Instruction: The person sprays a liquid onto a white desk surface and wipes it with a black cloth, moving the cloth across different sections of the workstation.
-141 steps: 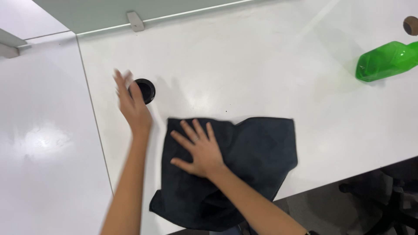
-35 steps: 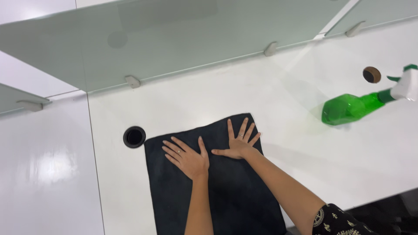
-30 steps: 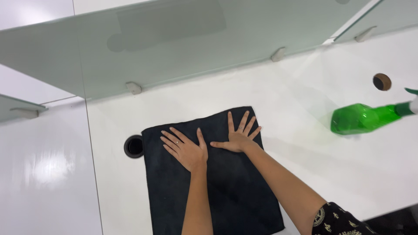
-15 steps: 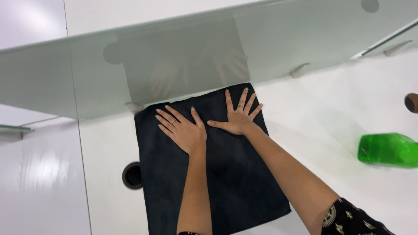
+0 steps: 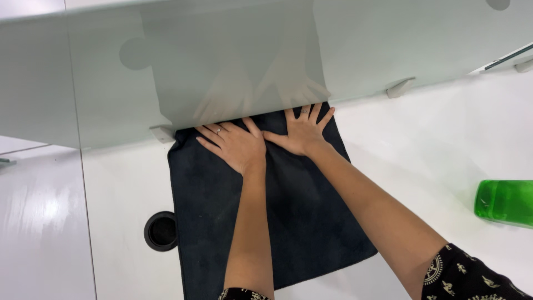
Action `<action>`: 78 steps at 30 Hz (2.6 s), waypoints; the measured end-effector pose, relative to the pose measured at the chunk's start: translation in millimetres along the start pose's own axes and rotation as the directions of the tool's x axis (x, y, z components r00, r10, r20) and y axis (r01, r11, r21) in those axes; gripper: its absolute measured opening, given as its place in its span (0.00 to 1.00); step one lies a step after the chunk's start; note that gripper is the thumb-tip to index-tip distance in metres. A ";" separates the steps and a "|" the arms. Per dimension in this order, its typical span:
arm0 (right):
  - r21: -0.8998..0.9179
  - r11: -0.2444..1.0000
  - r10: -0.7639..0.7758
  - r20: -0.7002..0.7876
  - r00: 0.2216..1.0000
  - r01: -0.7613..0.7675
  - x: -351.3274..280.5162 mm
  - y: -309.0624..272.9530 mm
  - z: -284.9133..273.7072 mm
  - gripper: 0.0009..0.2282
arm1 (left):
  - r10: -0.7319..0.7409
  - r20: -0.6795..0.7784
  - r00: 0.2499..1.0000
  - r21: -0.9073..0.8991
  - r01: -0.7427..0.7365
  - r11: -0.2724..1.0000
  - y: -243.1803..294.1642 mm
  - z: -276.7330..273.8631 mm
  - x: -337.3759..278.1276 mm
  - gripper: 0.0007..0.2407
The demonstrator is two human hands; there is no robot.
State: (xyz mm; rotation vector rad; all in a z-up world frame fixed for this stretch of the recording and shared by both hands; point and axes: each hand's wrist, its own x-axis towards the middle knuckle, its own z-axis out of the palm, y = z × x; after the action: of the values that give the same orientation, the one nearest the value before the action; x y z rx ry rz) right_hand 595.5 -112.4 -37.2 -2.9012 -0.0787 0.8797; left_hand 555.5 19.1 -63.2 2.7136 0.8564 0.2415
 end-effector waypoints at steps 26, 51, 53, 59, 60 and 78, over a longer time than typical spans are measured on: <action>-0.066 0.960 -0.275 -0.385 0.881 0.270 -114.4 41.0 72.6 0.38 | 0.096 -0.031 0.995 -0.082 -0.099 0.992 -33.8 -26.4 -111.5 0.32; -0.086 0.933 -0.350 -0.446 0.824 0.350 -370.1 115.7 214.6 0.37 | 0.119 -0.098 0.988 0.003 -0.119 0.993 -118.1 -92.2 -399.5 0.28; -0.075 0.924 -0.367 -0.457 0.811 0.375 -394.2 123.4 226.7 0.37 | 0.108 -0.060 0.992 0.020 -0.107 0.994 -128.6 -101.3 -420.8 0.28; -0.054 0.914 -0.391 -0.377 0.840 0.401 -457.8 142.0 248.9 0.40 | 0.143 -0.013 0.990 0.000 -0.143 0.990 -152.9 -128.4 -481.3 0.35; -0.050 0.916 -0.388 -0.370 0.844 0.399 -465.5 144.4 251.7 0.41 | 0.153 0.017 0.988 0.013 -0.153 0.988 -155.9 -130.3 -487.9 0.36; 0.075 0.961 -0.273 0.084 0.958 0.268 -476.9 135.4 241.7 0.48 | 0.225 0.277 0.934 -0.059 -0.217 0.974 -219.8 -142.3 -452.5 0.41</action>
State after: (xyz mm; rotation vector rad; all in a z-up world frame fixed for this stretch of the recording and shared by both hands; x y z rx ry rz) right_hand 67.3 -264.0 9.5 -2.7023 -0.4373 0.9478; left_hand 37.2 -41.1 -31.5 2.7276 0.4642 -0.0885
